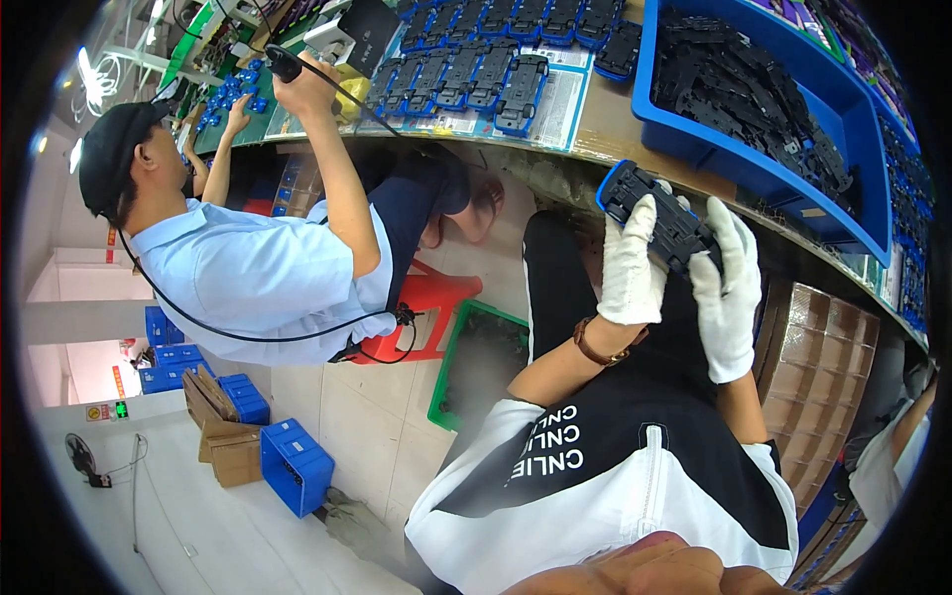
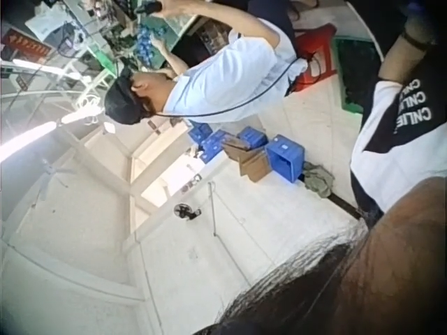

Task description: The person assembles electronic components onto plastic casings by hand, taking parts from blue storage bins and attaching them to circuit boards.

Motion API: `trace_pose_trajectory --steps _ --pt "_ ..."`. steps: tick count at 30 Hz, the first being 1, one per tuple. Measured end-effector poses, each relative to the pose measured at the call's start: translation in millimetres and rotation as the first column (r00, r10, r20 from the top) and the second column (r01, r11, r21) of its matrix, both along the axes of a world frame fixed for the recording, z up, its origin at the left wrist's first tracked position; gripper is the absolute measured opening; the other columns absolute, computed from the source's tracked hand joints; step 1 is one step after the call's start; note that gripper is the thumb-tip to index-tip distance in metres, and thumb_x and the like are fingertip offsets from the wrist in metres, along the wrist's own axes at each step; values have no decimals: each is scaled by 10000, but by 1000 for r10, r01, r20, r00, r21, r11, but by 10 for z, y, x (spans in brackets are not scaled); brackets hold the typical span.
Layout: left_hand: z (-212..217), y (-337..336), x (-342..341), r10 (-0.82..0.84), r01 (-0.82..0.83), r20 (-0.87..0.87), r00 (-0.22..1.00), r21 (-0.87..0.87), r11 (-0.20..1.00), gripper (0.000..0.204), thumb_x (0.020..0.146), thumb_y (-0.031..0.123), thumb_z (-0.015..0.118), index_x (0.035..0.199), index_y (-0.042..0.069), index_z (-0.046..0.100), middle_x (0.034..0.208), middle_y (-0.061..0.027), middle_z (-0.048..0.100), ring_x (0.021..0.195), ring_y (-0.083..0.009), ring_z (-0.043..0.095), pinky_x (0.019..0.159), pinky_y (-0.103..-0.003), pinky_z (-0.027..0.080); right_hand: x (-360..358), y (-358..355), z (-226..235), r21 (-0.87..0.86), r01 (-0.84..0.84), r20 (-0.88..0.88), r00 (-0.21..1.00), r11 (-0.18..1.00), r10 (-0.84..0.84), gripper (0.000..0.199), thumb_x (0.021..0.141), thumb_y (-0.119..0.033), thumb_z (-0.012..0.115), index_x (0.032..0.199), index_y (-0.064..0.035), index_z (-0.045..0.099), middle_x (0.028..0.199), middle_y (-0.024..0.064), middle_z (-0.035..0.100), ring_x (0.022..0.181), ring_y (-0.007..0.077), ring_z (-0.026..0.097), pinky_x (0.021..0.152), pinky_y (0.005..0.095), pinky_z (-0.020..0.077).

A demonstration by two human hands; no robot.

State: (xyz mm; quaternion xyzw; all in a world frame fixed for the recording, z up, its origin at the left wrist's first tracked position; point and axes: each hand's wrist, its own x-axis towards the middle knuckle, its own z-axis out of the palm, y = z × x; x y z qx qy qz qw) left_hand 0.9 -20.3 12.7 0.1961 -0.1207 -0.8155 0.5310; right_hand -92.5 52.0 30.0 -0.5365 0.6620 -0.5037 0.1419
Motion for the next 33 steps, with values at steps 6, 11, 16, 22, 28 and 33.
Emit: trace_pose_trajectory --steps 6,11,16,22,28,33 --pt "-8 47 -8 8 -7 24 1000 -54 998 366 921 116 588 1260 95 450 1160 -69 577 1063 -228 587 898 -379 520 6 38 -43 59 -131 759 650 990 41 631 897 -365 634 1372 -2 433 1290 103 535 1022 142 593 705 210 519" --pt "20 64 -31 33 -26 59 998 -114 993 369 928 127 581 1267 94 437 1173 -75 574 1066 -226 589 895 -378 525 -81 31 -115 70 -163 737 673 984 59 685 834 -299 720 1375 1 425 1285 118 532 1084 146 545 735 243 530" --pt "10 60 -36 72 -43 151 986 -185 982 378 943 173 575 1277 105 413 1177 -77 566 1054 -214 592 876 -368 535 52 18 19 13 -136 755 651 991 79 689 821 -272 740 1367 11 428 1266 111 543 1088 161 546 837 270 502" --pt "-71 102 -57 171 -87 305 937 -269 959 380 962 226 547 1293 75 437 1182 -91 567 1023 -208 606 861 -361 525 32 -35 -138 -20 -98 753 653 995 79 665 826 -223 733 1358 28 424 1246 109 550 1046 155 563 841 283 499" --pt "-266 -513 337 183 -90 396 900 -243 966 255 1003 320 453 1163 123 474 890 -82 618 664 -197 636 532 -319 531 2 27 -173 32 -175 600 791 984 121 741 857 -404 650 1411 0 369 1162 160 562 945 177 581 837 299 485" --pt "-95 -1313 590 330 -81 601 728 -402 912 518 987 227 487 1425 -6 339 1210 -113 571 957 -160 578 842 -283 477 -173 188 -242 108 -118 580 814 987 34 514 888 -183 627 1341 -3 465 1095 86 582 901 113 548 777 245 468"
